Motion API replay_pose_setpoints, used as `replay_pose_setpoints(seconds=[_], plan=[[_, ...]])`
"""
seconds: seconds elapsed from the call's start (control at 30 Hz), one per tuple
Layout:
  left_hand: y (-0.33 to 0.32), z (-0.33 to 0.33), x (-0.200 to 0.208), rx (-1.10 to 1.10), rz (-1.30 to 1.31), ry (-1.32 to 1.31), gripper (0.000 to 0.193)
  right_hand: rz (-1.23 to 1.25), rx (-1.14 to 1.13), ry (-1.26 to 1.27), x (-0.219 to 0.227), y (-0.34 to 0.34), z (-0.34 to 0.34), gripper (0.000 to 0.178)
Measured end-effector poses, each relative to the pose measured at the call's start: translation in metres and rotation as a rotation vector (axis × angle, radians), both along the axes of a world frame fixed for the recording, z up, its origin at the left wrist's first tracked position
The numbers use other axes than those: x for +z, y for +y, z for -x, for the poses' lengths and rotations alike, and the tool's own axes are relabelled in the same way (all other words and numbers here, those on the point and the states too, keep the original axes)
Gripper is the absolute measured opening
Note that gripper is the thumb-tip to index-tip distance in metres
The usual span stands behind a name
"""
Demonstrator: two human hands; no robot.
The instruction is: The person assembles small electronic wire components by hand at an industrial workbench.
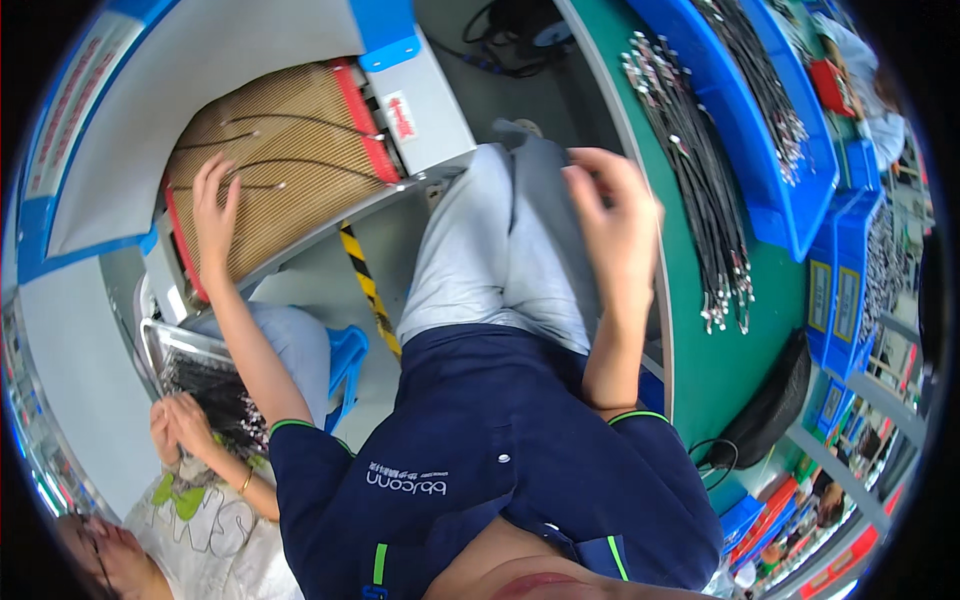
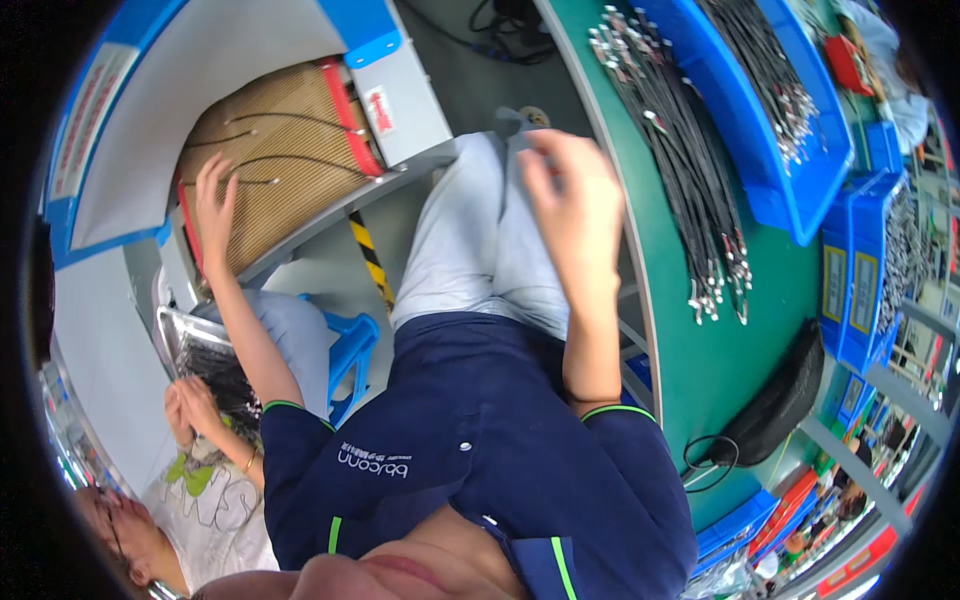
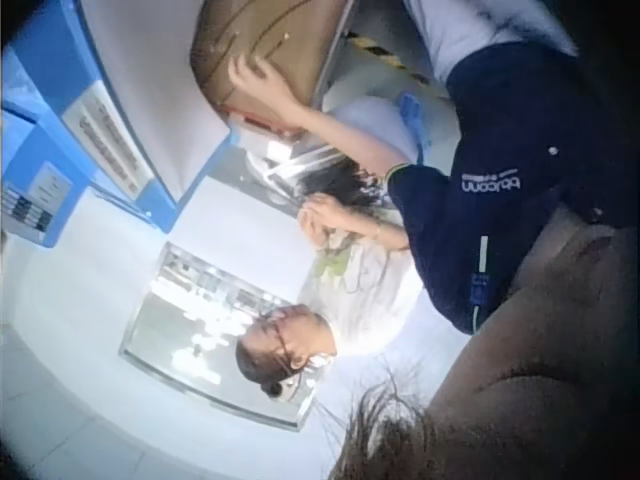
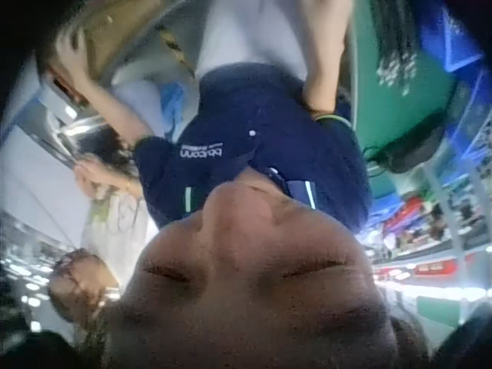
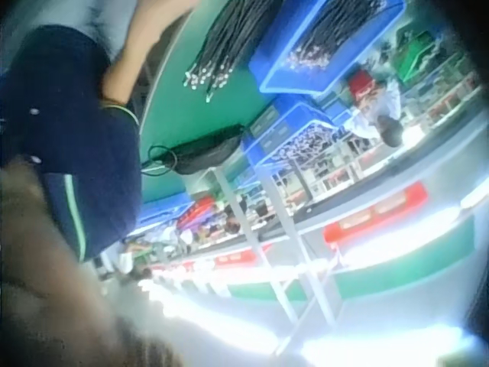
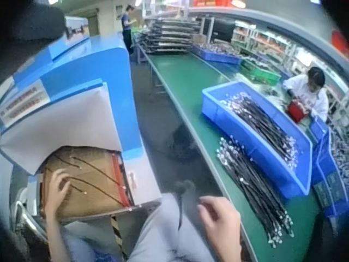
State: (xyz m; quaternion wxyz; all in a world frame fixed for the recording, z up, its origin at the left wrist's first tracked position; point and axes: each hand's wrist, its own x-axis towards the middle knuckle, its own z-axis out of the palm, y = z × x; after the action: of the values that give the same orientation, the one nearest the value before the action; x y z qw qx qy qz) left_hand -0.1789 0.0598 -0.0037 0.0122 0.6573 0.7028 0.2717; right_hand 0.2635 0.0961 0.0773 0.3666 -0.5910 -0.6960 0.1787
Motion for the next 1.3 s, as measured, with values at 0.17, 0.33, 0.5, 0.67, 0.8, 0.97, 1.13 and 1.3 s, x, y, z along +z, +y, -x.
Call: replay_pose_setpoints(seconds=[0.17,0.33,0.5,0.67,0.8,0.97,1.13,1.3], plan=[[-0.033,-0.07,-0.007,-0.072,-0.044,-0.079,0.021,0.042,-0.463,-0.277,0.033,-0.005,-0.079,0.013],[-0.056,-0.13,-0.026,-0.113,0.024,-0.209,0.019,0.124,-0.485,-0.301,0.022,-0.014,-0.091,0.014],[-0.069,-0.163,-0.033,-0.147,0.12,-0.378,0.02,0.05,-0.449,-0.437,0.02,-0.011,-0.094,0.011],[-0.077,-0.168,-0.031,-0.134,0.106,-0.383,0.02,-0.125,-0.572,-0.091,0.035,-0.016,-0.098,0.012],[-0.075,-0.173,-0.022,-0.132,0.111,-0.373,0.024,-0.312,-0.485,0.114,0.051,-0.022,-0.085,0.007],[-0.062,-0.193,-0.008,-0.099,-0.184,-0.355,0.04,-0.028,0.212,-0.142,0.044,-0.039,-0.041,0.015],[-0.056,-0.204,0.004,-0.288,0.197,-0.496,0.028,0.2,0.397,0.002,-0.001,-0.046,-0.006,0.013],[-0.068,-0.204,-0.006,-0.279,0.253,-0.508,0.012,0.211,0.5,0.044,-0.03,-0.036,-0.002,0.012]])
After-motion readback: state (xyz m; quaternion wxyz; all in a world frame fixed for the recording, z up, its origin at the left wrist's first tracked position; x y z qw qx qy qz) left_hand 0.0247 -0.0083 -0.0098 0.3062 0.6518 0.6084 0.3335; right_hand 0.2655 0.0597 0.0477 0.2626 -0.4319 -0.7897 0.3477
